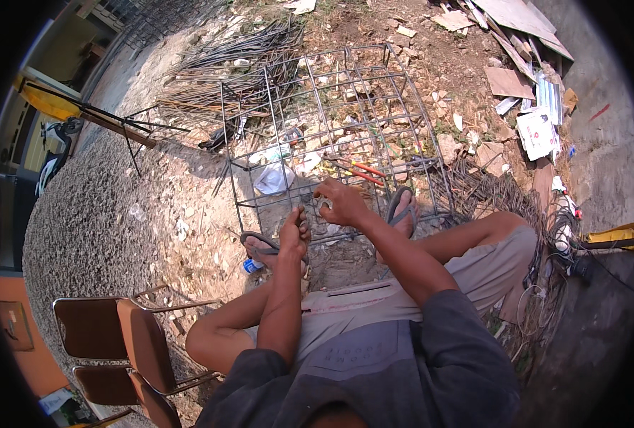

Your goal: The person sits on the ground and uses pliers to twist wire ties around the intersections of a rectangular metal grid. The person repeatedly picks up wire ties, wraps them around the grid joints, and twists them to secure the structure.

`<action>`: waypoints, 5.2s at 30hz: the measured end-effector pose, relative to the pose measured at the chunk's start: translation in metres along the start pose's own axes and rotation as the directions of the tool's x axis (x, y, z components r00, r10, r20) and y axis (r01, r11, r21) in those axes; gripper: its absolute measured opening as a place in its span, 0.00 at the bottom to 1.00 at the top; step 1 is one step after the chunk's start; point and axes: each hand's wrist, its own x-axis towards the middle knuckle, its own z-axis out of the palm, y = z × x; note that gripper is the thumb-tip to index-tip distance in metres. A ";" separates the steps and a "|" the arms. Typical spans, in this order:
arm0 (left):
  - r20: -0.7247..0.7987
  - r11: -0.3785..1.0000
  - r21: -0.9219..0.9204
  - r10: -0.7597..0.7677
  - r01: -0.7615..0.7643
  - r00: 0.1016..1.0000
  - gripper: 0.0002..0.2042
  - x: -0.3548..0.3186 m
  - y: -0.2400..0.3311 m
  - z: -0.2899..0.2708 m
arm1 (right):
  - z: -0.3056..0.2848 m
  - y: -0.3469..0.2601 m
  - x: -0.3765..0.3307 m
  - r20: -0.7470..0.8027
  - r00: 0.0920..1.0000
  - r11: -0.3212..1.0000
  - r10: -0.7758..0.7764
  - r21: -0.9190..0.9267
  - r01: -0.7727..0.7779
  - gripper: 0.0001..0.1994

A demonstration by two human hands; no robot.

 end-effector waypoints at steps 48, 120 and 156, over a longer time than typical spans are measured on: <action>0.192 0.847 0.379 0.323 -0.374 0.927 0.12 0.055 0.052 0.037 | 0.042 0.060 0.032 0.268 0.847 0.701 0.458 0.477 -0.530 0.24; 0.454 0.484 0.752 0.112 -0.448 0.884 0.14 0.017 -0.025 -0.018 | 0.082 0.078 -0.024 0.587 0.555 -0.035 0.589 0.705 -0.709 0.20; 0.196 0.714 0.670 0.096 -0.204 0.976 0.15 0.077 -0.072 -0.064 | 0.094 0.098 0.010 0.057 0.824 0.817 0.564 -0.182 -0.547 0.13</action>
